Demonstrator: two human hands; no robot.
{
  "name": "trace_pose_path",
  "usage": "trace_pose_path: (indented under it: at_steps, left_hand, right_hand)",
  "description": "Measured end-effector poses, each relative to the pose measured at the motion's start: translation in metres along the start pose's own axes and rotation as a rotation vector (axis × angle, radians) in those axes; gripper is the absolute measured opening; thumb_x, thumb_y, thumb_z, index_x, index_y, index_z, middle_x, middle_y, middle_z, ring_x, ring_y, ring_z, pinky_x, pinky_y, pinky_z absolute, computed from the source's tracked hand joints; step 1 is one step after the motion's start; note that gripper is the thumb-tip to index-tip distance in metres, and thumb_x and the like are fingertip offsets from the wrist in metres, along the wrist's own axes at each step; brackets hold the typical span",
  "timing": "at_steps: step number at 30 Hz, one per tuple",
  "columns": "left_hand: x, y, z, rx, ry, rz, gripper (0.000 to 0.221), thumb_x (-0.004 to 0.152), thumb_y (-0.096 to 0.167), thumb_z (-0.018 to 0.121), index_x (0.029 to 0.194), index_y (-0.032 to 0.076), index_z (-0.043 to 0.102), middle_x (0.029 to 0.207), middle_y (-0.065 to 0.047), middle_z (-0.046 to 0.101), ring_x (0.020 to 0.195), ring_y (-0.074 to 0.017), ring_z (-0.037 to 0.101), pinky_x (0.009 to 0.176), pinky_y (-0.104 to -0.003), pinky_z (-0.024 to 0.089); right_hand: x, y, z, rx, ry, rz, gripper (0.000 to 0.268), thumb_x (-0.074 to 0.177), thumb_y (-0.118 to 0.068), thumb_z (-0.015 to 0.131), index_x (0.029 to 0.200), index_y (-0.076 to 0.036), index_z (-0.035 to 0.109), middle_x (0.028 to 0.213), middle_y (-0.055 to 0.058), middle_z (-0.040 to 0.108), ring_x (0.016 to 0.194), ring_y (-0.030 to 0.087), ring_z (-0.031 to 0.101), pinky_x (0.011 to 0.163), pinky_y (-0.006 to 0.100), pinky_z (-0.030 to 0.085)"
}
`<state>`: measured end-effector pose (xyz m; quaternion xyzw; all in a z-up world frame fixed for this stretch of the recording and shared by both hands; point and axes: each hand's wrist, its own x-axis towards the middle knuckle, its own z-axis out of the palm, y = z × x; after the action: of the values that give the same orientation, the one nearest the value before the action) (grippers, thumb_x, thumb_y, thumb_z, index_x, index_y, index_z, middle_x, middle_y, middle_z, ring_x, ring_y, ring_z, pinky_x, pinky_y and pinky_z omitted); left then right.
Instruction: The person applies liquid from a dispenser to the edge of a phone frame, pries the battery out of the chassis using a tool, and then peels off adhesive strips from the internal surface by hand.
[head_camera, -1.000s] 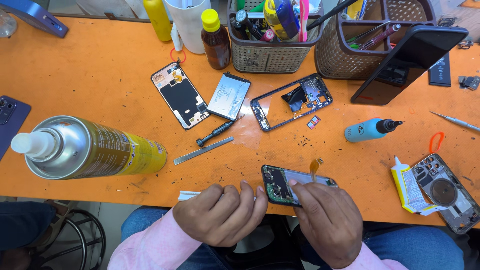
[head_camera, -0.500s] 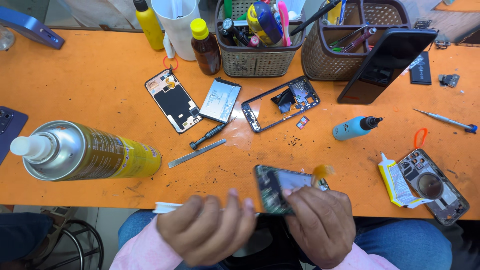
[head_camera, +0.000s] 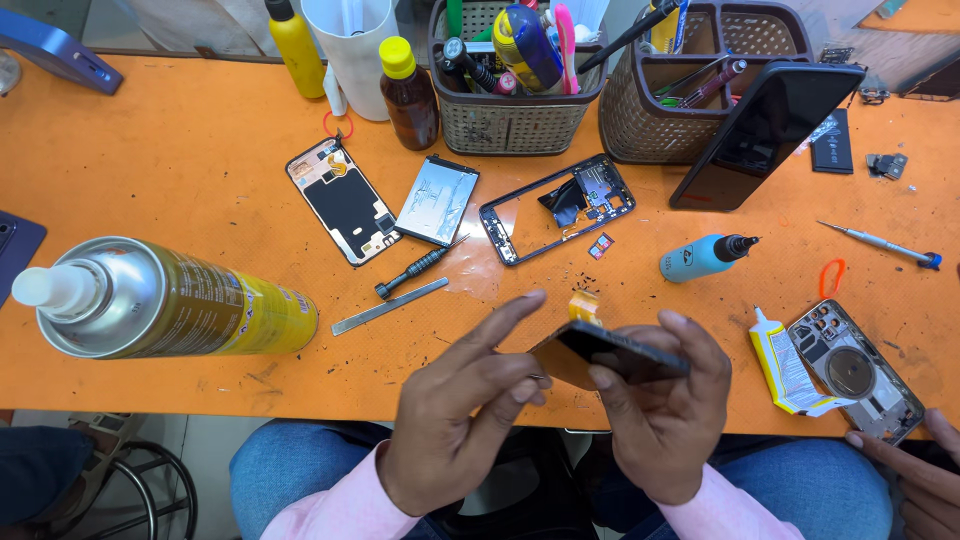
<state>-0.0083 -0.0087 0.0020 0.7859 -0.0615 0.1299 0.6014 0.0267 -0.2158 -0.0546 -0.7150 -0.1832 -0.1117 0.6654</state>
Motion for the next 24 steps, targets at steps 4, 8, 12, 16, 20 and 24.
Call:
trace_pose_path:
  at_steps: [4, 8, 12, 16, 20, 24]
  left_hand:
    - [0.007, -0.003, 0.01, 0.056, -0.052, 0.133, 0.014, 0.1, 0.01, 0.069, 0.111, 0.003, 0.068, 0.129, -0.018, 0.069, 0.103, -0.0308, 0.077, 0.082, -0.033, 0.063]
    - [0.016, -0.002, 0.017, 0.156, -0.022, 0.17, 0.015, 0.098, 0.009, 0.07, 0.112, 0.004, 0.069, 0.122, -0.015, 0.07, 0.101, -0.0314, 0.076, 0.081, -0.035, 0.062]
    - [0.02, 0.002, 0.025, 0.213, 0.0, 0.2, 0.018, 0.097, 0.01, 0.072, 0.113, 0.005, 0.069, 0.119, -0.014, 0.069, 0.098, -0.031, 0.075, 0.078, -0.036, 0.062]
    - [0.023, 0.008, 0.029, 0.237, -0.006, 0.236, 0.019, 0.097, 0.01, 0.074, 0.115, 0.006, 0.069, 0.118, -0.011, 0.07, 0.098, -0.0298, 0.075, 0.078, -0.036, 0.061]
    - [0.024, 0.013, 0.031, 0.241, -0.017, 0.216, 0.021, 0.094, 0.007, 0.074, 0.114, 0.005, 0.068, 0.121, -0.014, 0.069, 0.092, -0.0262, 0.075, 0.074, -0.035, 0.06]
    - [0.021, 0.02, 0.029, 0.375, 0.106, 0.28, 0.025, 0.091, 0.008, 0.076, 0.115, 0.009, 0.071, 0.105, -0.011, 0.067, 0.084, -0.0226, 0.071, 0.071, -0.034, 0.058]
  right_hand:
    - [0.01, 0.007, -0.003, 0.091, -0.057, 0.055, 0.075, 0.094, 0.007, 0.07, 0.156, -0.005, 0.03, 0.123, 0.013, 0.06, 0.112, 0.02, 0.068, 0.1, 0.034, 0.06]
    - [0.026, -0.004, 0.001, -0.041, -0.079, 0.007, 0.08, 0.09, 0.008, 0.072, 0.157, -0.005, 0.029, 0.142, 0.016, 0.044, 0.121, 0.022, 0.062, 0.106, 0.037, 0.059]
    - [0.043, -0.024, 0.001, -0.294, -0.09, -0.158, 0.089, 0.082, 0.003, 0.08, 0.154, -0.006, 0.029, 0.156, 0.015, 0.029, 0.127, 0.025, 0.061, 0.105, 0.036, 0.059]
    - [0.051, -0.041, -0.001, -0.64, -0.069, -0.353, 0.067, 0.082, -0.004, 0.079, 0.14, -0.004, 0.046, 0.143, 0.015, 0.043, 0.13, 0.035, 0.054, 0.108, 0.041, 0.052]
    - [0.053, -0.041, -0.006, -0.746, -0.12, -0.359, 0.046, 0.089, -0.006, 0.076, 0.131, -0.005, 0.057, 0.132, 0.012, 0.063, 0.132, 0.033, 0.061, 0.113, 0.044, 0.05]
    - [0.052, -0.033, -0.01, -0.712, -0.082, -0.335, 0.043, 0.09, -0.011, 0.076, 0.128, -0.002, 0.057, 0.13, 0.014, 0.065, 0.132, 0.034, 0.06, 0.114, 0.046, 0.046]
